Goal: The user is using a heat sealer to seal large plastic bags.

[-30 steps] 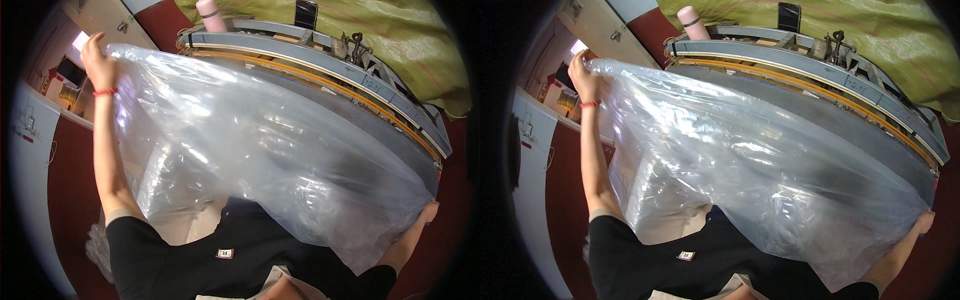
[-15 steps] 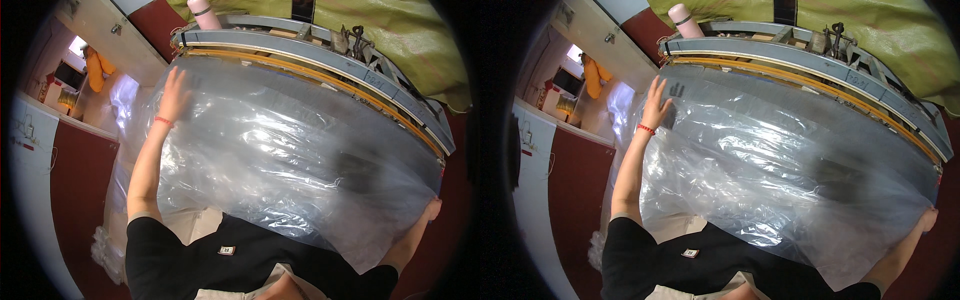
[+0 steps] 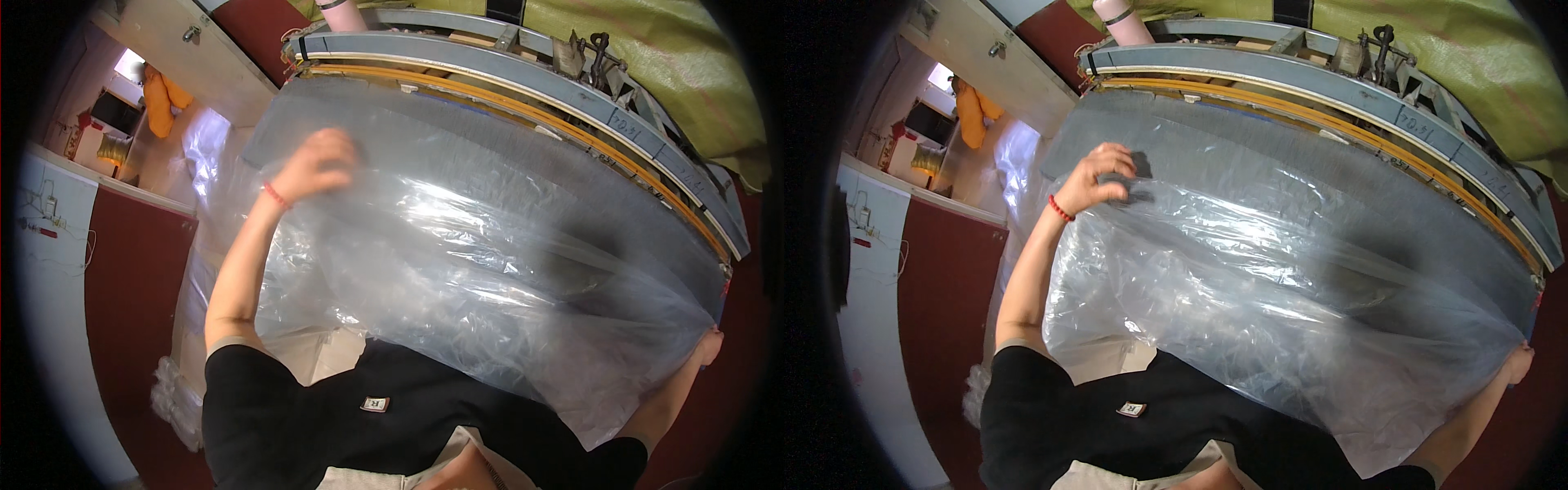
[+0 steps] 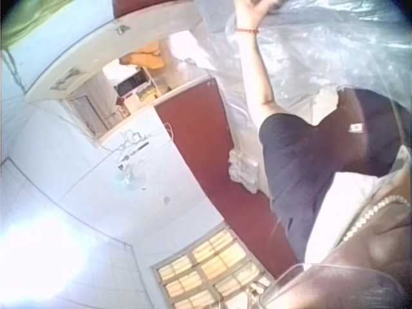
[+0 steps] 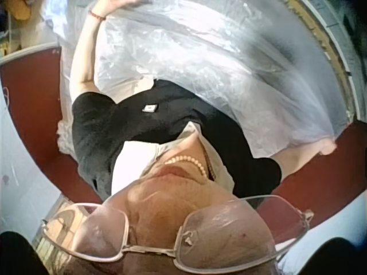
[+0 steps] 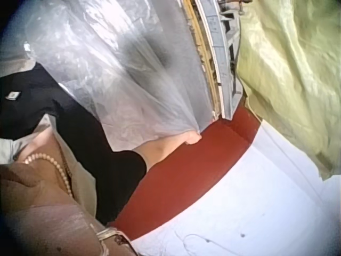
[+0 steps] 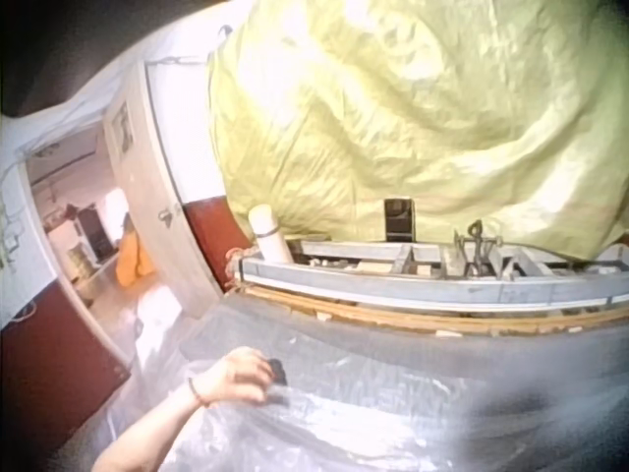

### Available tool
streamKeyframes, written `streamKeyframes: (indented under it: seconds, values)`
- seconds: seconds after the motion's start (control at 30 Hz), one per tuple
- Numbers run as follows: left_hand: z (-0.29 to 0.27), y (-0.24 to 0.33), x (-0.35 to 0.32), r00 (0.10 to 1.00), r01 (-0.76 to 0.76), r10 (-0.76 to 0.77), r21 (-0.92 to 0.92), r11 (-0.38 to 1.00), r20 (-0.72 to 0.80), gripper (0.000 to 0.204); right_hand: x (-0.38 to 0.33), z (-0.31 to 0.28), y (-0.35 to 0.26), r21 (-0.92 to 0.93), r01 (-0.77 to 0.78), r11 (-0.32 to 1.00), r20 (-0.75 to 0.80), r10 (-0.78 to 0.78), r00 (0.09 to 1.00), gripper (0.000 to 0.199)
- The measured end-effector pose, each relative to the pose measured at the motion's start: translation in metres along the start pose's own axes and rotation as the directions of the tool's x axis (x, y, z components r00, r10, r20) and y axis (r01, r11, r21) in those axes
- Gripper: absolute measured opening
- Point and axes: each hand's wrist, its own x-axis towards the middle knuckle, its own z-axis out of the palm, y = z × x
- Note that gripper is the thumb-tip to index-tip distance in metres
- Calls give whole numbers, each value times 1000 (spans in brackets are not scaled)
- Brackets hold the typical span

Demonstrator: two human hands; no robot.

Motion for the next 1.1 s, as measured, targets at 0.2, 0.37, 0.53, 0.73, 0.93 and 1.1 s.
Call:
streamKeyframes:
  seconds: [0.2,0.37,0.53,0.73,0.93,1.1]
  values:
    - [12,5,-40,998,-47,54,335,941,-12,10,4,2,1,36,19,999,-10,-19,1000,41]
    - [5,-24,-1,735,445,-655,-607,659,-173,8,7,3,6,81,15,997,-15,-14,1000,42]
    - [43,-46,53,784,432,-486,-224,874,-385,11,34,27,47,448,38,893,-46,-20,999,42]
    - [60,-52,69,849,359,-209,239,902,-486,18,60,25,127,973,-16,231,25,-38,999,32]
    - [48,-36,72,789,531,-534,-99,842,-303,32,28,-3,136,992,-85,95,88,-22,996,34]
    - [36,-56,78,823,553,-553,-42,832,-127,15,47,14,125,969,-88,230,99,-41,994,32]
